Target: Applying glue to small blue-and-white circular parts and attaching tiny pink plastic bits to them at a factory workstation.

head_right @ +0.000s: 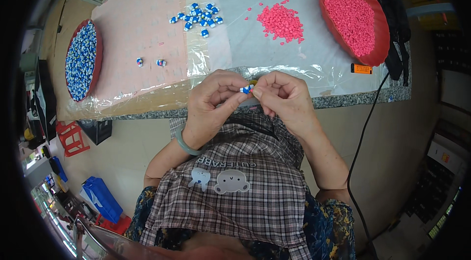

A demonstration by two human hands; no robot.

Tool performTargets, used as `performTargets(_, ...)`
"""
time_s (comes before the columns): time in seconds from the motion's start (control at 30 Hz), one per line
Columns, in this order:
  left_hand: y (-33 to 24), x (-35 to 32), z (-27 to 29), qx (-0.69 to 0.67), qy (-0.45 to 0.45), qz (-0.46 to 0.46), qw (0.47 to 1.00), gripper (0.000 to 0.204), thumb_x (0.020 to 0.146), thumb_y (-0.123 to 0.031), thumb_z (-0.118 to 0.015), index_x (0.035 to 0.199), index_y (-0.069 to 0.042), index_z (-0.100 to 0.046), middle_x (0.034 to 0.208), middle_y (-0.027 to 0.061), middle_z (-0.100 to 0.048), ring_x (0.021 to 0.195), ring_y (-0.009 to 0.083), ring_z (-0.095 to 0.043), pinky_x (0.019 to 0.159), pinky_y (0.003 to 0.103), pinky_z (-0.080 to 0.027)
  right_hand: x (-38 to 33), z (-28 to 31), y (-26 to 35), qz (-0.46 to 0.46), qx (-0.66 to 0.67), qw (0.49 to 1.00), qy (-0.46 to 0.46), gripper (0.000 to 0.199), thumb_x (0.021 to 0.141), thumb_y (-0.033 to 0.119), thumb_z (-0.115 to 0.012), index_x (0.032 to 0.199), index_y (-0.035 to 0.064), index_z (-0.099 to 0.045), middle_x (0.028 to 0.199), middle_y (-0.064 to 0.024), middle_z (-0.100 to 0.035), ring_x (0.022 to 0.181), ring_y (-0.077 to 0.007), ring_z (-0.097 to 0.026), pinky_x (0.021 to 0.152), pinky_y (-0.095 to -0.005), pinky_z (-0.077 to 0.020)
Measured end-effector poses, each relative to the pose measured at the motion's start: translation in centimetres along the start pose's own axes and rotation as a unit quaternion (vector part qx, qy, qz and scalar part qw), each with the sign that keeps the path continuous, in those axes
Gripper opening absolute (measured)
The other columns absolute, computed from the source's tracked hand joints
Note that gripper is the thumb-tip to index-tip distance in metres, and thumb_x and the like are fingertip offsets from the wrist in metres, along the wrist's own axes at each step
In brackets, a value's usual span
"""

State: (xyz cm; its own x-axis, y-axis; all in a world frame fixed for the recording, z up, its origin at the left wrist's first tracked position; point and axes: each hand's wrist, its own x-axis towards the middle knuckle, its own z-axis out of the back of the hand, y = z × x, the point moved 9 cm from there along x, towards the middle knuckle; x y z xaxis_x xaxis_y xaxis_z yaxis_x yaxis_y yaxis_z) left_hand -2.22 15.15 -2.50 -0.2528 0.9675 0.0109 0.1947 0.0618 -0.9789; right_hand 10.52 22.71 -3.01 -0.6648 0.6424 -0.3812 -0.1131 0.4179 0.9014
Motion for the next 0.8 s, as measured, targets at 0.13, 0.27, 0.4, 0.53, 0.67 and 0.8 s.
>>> performTargets(0.13, -0.1, 0.1, -0.1, -0.004, -0.001, 0.007, 1.0, 0.021, 0.092, 0.009, -0.066, 0.113, 0.006, -0.064, 0.117, 0.0117, -0.059, 0.106, 0.0186, -0.068, 0.092, 0.028, -0.059, 0.1, 0.1, -0.2, 0.0, -0.013, 1.0, -0.006, 0.008, 0.096, 0.008, -0.067, 0.093, 0.0015, -0.064, 0.073, 0.0012, -0.059, 0.057, -0.0041, -0.051, 0.049, -0.019, -0.0369)
performTargets(0.27, -0.1, 0.0, 0.0, 0.021, -0.004, 0.01, 1.0, 0.022, 0.091, 0.008, -0.067, 0.112, 0.006, -0.065, 0.117, 0.0116, -0.059, 0.105, 0.0183, -0.068, 0.091, 0.028, -0.059, 0.3, 0.1, -0.5, -0.005, -0.009, 1.0, -0.005, 0.008, 0.096, 0.009, -0.067, 0.093, 0.0018, -0.064, 0.075, 0.001, -0.06, 0.057, -0.0042, -0.051, 0.048, -0.0189, -0.0368)
performTargets(0.4, -0.5, -0.1, 0.1, 0.05, -0.033, -0.012, 0.998, 0.019, 0.088, 0.007, -0.07, 0.107, 0.004, -0.067, 0.114, 0.012, -0.062, 0.101, 0.0174, -0.068, 0.088, 0.028, -0.06, 0.3, 0.1, -0.7, -0.004, -0.022, 1.0, -0.012, 0.007, 0.096, 0.008, -0.067, 0.093, 0.0019, -0.064, 0.076, 0.0011, -0.06, 0.057, -0.004, -0.051, 0.048, -0.0188, -0.0372)
performTargets(0.53, -2.1, -0.1, -0.1, 0.173, -0.045, -0.097, 0.979, 0.017, 0.085, 0.006, -0.073, 0.101, 0.002, -0.07, 0.106, 0.0133, -0.068, 0.095, 0.0192, -0.07, 0.081, 0.027, -0.06, 0.3, 0.4, -0.9, 0.01, -0.033, 0.999, -0.03, 0.006, 0.095, 0.006, -0.068, 0.092, 0.0022, -0.064, 0.075, 0.0012, -0.06, 0.057, -0.0039, -0.052, 0.049, -0.0187, -0.0379)
performTargets(0.67, -3.6, -0.7, -0.4, 0.245, -0.07, -0.184, 0.949, 0.017, 0.082, 0.005, -0.076, 0.097, 0.001, -0.071, 0.1, 0.0146, -0.071, 0.09, 0.0232, -0.071, 0.073, 0.029, -0.058, 0.0, 0.2, -0.9, 0.018, -0.039, 0.998, -0.036, 0.007, 0.095, 0.006, -0.069, 0.091, 0.0028, -0.064, 0.075, 0.001, -0.06, 0.058, -0.0037, -0.052, 0.049, -0.0184, -0.0384)
performTargets(0.8, -4.2, -0.7, -0.6, 0.247, -0.063, -0.206, 0.945, 0.017, 0.082, 0.005, -0.075, 0.098, 0.002, -0.071, 0.101, 0.0149, -0.071, 0.089, 0.0226, -0.071, 0.071, 0.03, -0.058, -0.4, -0.2, -0.3, 0.049, -0.041, 0.997, -0.033, 0.007, 0.094, 0.005, -0.069, 0.093, 0.0031, -0.063, 0.076, 0.0008, -0.061, 0.059, -0.0035, -0.054, 0.05, -0.0182, -0.0401)
